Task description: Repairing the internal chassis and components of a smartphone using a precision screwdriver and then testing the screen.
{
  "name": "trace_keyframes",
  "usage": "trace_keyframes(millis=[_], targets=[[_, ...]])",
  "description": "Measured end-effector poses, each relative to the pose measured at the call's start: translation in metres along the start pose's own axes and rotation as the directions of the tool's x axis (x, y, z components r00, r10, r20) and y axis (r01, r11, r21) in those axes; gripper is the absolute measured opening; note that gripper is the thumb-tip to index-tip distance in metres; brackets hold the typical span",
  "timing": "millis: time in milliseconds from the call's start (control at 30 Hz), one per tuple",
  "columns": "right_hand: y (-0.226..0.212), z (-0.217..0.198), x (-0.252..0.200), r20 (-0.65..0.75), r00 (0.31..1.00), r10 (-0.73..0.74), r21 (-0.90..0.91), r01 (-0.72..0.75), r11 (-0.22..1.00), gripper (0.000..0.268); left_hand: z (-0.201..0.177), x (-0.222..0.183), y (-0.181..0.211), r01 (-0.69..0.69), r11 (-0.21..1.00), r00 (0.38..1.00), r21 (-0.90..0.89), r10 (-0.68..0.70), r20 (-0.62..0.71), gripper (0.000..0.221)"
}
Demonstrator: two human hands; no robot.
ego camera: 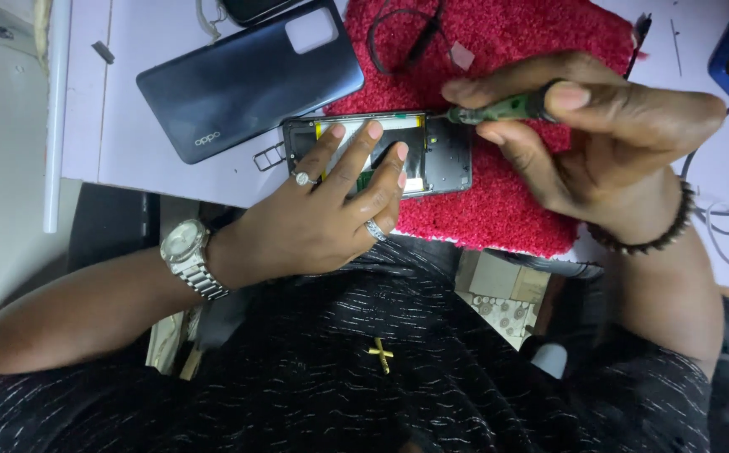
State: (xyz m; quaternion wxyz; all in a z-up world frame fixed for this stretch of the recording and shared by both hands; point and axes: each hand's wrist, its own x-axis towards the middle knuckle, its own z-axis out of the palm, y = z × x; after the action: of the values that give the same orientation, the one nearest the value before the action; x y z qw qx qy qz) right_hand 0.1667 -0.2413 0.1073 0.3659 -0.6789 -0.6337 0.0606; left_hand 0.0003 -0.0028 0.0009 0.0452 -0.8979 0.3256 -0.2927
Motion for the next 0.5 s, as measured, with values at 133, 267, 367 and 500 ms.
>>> trace_keyframes(millis=[133,267,367,500], targets=[[-0.005,-0.009,0.018,0.043,0.999,-0.017,-0.098,0.022,0.995,0.023,-0.001,0.001,0.0,0.005,1.0,1.0,0.015,-0.005,-0.015,0.036],[-0.013,-0.022,0.029,0.207,0.953,0.221,-0.31,-0.151,0.939,0.027,-0.001,0.001,-0.001,0.011,1.0,1.0,0.004,-0.011,-0.012,0.036],[-0.004,-0.011,0.01,0.158,0.976,0.148,-0.448,-0.062,0.892,0.035,-0.002,-0.001,0.001,0.007,1.0,1.0,-0.024,-0.007,0.002,0.037],[-0.025,-0.01,0.031,0.103,0.982,0.157,-0.237,-0.129,0.963,0.043,0.0,0.0,0.001,0.011,1.0,1.0,-0.027,-0.012,-0.02,0.036]])
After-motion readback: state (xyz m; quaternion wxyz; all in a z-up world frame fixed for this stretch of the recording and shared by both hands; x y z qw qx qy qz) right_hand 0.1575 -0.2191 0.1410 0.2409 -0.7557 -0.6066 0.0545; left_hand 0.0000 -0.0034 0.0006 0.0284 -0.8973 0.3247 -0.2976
